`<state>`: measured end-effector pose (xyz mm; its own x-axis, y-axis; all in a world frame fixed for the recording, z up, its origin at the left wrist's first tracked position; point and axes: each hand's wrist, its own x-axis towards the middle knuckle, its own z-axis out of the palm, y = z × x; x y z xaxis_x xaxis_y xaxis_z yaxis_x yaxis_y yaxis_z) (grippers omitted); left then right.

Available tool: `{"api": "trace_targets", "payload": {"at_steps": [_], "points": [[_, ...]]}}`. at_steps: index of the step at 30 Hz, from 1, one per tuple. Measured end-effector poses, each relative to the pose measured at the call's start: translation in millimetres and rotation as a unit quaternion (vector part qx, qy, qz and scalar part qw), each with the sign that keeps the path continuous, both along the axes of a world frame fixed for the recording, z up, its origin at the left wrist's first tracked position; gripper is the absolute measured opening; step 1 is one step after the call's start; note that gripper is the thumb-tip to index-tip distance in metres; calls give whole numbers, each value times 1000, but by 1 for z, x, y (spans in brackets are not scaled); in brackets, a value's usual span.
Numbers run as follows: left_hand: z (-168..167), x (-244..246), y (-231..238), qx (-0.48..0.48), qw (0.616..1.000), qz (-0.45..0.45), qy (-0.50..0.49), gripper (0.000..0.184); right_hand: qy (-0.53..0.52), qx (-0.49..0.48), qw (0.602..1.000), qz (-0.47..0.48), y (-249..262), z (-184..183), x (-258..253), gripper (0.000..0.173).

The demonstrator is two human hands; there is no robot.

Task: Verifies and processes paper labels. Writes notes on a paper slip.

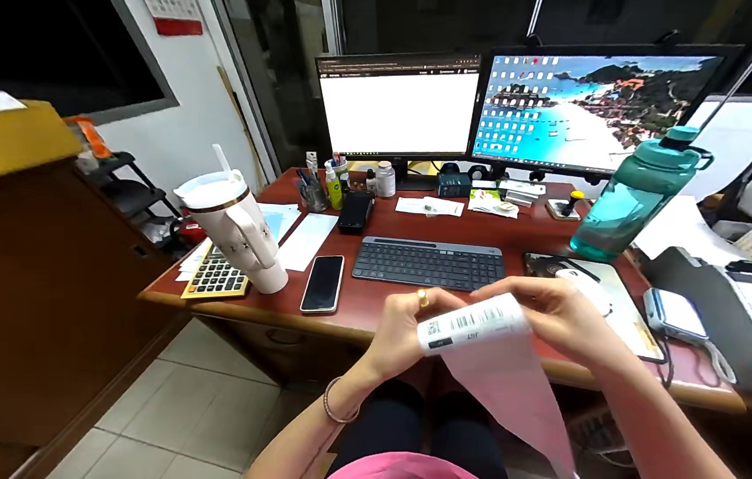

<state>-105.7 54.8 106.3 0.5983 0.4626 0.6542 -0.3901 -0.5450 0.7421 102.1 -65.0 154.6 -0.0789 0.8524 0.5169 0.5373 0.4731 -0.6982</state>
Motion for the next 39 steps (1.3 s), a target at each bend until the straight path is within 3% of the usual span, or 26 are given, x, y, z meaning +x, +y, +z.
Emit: {"api": "trace_targets", "payload": {"at_steps": [3, 9, 13, 16, 17, 19, 21, 23, 26, 32, 36, 39], "points": [[0, 2, 4, 101, 988, 93, -71, 12, 13, -102, 995, 17, -4, -1, 4, 17], [12, -2, -8, -51, 997, -42, 51, 25, 96, -78, 991, -43, -3, -1, -4, 16], [5, 3, -1, -41, 997, 37, -47, 19, 89, -169, 982, 1, -4, -4, 0, 18], [8, 3, 0, -11, 997, 64, -33, 36, 123, -180, 975, -28, -1, -3, -3, 15], [9, 2, 0, 19, 996, 77, -28, 39, 135, -181, 973, -43, 0, -1, -4, 17], [10, 1, 4, 45, 992, 103, -52, 26, 158, -174, 970, -61, 2, 0, -6, 26], [14, -1, 10, 2, 995, 93, -33, 20, 180, -160, 969, -50, 4, -2, -6, 40], [17, -2, 17, -70, 995, 73, 7, 38, 197, -158, 967, -38, 6, -7, -4, 50], [20, -8, 29, -76, 996, 49, 18, 59, 216, -178, 959, -38, 10, -18, -1, 51], [37, -21, 40, -150, 986, 43, 52, 24, 175, -227, 958, -23, 18, -40, 3, 47], [38, 1, 60, -204, 966, 159, 10, 21, 144, -217, 966, -6, 19, -44, 2, 45], [49, 10, 72, -254, 952, 173, -11, 17, 146, -223, 964, -1, 21, -47, 1, 44]]}}
